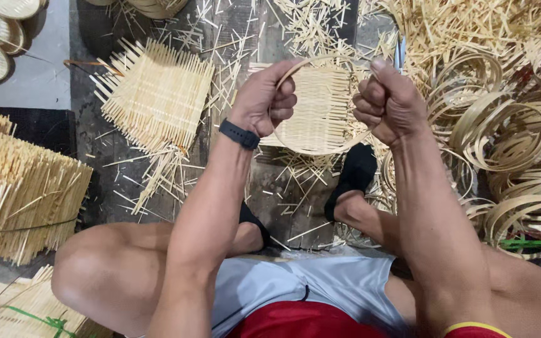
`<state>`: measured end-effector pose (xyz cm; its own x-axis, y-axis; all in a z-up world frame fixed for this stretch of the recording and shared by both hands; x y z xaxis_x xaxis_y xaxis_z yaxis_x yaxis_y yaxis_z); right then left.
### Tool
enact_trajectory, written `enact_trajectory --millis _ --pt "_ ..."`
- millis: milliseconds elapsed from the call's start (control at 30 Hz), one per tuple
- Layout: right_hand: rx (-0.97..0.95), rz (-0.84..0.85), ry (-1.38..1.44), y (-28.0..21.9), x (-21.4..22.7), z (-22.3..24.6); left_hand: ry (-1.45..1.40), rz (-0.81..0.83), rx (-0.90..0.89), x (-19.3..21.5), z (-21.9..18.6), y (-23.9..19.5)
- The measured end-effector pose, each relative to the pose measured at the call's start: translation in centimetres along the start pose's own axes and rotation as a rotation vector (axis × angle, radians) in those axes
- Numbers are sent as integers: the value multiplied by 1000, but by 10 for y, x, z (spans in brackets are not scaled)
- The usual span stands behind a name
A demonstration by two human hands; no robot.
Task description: The person sits on the floor and repeatedly trims the edges of woven bamboo mats using shears. They place each mat on a circular wooden block, cut the overhanging strips, and then remove the mat to repeat the process with another one.
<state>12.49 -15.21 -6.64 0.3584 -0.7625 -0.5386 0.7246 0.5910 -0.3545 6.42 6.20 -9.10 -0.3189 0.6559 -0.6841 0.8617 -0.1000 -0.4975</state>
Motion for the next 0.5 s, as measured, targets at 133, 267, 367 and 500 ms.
enact_trajectory --millis 133,267,367,500 --pt "-49 -97 -43 6 3 -17 -49 -79 -20 13 -1 6" --pt "2 -220 27 10 20 -26 -82 -236 -79 36 4 19" --pt "47 -317 -357 18 42 -32 -147 -331 -92 66 22 28" --pt "39 -516 -660 35 71 -72 256 -516 -388 115 39 42"
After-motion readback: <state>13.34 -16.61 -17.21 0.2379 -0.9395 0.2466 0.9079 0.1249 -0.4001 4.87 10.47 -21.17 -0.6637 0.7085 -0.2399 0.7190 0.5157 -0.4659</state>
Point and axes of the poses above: each hand's wrist, its own y-axis towards the middle knuckle, its own x-axis out of the back of the hand, z = x × y, the point moved 6 cm from there along y, towards the middle knuckle, and after that the axes turned 1 degree about -z, right-handed, at the moved point
